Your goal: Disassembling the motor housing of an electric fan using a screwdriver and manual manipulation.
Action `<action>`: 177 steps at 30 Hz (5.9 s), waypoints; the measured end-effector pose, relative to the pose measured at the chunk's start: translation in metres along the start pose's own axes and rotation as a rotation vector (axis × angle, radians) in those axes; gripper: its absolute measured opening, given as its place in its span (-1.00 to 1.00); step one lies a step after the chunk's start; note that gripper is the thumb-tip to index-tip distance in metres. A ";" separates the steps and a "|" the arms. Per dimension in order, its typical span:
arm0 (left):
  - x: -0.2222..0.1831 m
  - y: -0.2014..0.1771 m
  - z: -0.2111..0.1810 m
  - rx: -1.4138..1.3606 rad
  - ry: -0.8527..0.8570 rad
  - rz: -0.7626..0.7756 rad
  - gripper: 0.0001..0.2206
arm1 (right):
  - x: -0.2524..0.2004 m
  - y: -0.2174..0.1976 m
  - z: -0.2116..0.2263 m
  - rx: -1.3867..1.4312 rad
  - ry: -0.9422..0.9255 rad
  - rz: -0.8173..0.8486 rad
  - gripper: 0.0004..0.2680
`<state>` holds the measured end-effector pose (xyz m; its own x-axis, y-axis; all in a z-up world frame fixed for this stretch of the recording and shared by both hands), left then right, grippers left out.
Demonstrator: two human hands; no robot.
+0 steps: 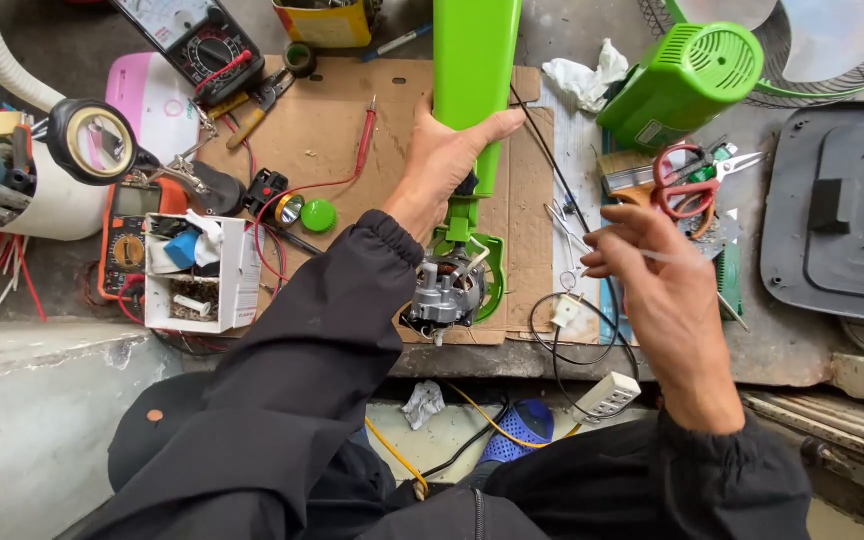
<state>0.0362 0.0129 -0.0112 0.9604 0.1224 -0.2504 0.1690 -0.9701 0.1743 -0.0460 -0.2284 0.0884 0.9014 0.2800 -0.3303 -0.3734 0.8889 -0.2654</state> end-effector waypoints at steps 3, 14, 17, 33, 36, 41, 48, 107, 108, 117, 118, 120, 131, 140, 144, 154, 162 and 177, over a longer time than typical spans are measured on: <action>-0.002 -0.005 -0.002 -0.039 -0.029 0.004 -0.01 | -0.012 0.020 -0.013 -0.055 -0.066 0.002 -0.69; 0.001 0.024 -0.002 0.171 -0.080 0.065 0.13 | -0.049 0.107 -0.070 -0.204 -0.048 -0.011 -0.69; 0.008 0.039 0.010 0.322 -0.118 0.036 0.14 | -0.042 0.108 -0.069 -0.277 0.031 -0.082 -0.57; -0.122 -0.008 0.030 0.014 -0.167 0.014 -0.15 | -0.030 0.078 -0.109 -0.045 0.236 -0.086 -0.45; -0.166 -0.016 0.083 -0.023 -0.278 -0.043 -0.23 | -0.036 0.076 -0.099 -0.030 0.210 -0.086 -0.45; -0.197 0.011 0.077 -0.127 -0.250 0.092 -0.14 | -0.037 0.065 -0.108 0.056 0.161 -0.104 -0.48; -0.181 0.009 0.129 -0.085 -0.268 0.051 -0.26 | -0.042 0.072 -0.093 0.077 0.123 -0.107 -0.50; -0.185 -0.101 0.042 -0.062 -0.203 -0.094 -0.35 | 0.101 -0.002 -0.175 -0.865 -0.370 0.244 -0.53; -0.185 -0.099 0.033 -0.061 -0.194 -0.088 -0.35 | 0.110 0.009 -0.181 -0.868 -0.374 0.234 -0.53; -0.180 -0.091 0.034 0.706 0.066 -0.144 -0.47 | 0.051 0.007 -0.190 -0.685 -0.406 0.194 -0.43; -0.181 -0.084 0.026 0.772 -0.031 -0.150 -0.29 | 0.038 -0.007 -0.194 -0.606 -0.333 0.071 -0.54; -0.180 -0.078 0.019 0.838 -0.132 -0.151 -0.08 | 0.017 -0.033 -0.210 -0.523 -0.253 -0.051 -0.65; -0.153 -0.097 0.019 1.187 -0.260 -0.098 -0.10 | 0.013 -0.108 -0.289 -0.710 0.021 -0.435 -0.72; -0.153 -0.118 0.009 1.102 -0.346 -0.035 -0.06 | 0.016 -0.118 -0.306 -0.666 0.029 -0.334 -0.69; -0.159 -0.126 0.000 1.094 -0.445 -0.042 -0.03 | 0.006 -0.122 -0.308 -0.581 0.090 -0.254 -0.69; -0.170 -0.161 0.007 1.164 -0.431 -0.004 -0.09 | -0.020 -0.135 -0.287 -0.444 0.195 -0.246 -0.68; -0.171 -0.166 0.003 1.188 -0.369 -0.024 -0.12 | -0.011 -0.128 -0.286 -0.756 0.030 -0.344 -0.68; -0.172 -0.190 0.013 1.212 -0.182 -0.008 -0.23 | -0.009 -0.098 -0.218 0.082 0.347 -0.064 -0.68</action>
<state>-0.1636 0.1739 -0.0135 0.8989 0.1925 -0.3937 -0.2341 -0.5484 -0.8027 -0.0654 -0.3970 -0.0806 0.7892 0.0955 -0.6067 -0.2872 0.9306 -0.2271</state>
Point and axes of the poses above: each hand's wrist, its own x-axis towards the middle knuckle, its own y-axis out of the palm, z = x × y, the point moved 4 cm from there along x, towards the middle knuckle, and after that the axes turned 12 degrees about z, right-handed, at the moved point
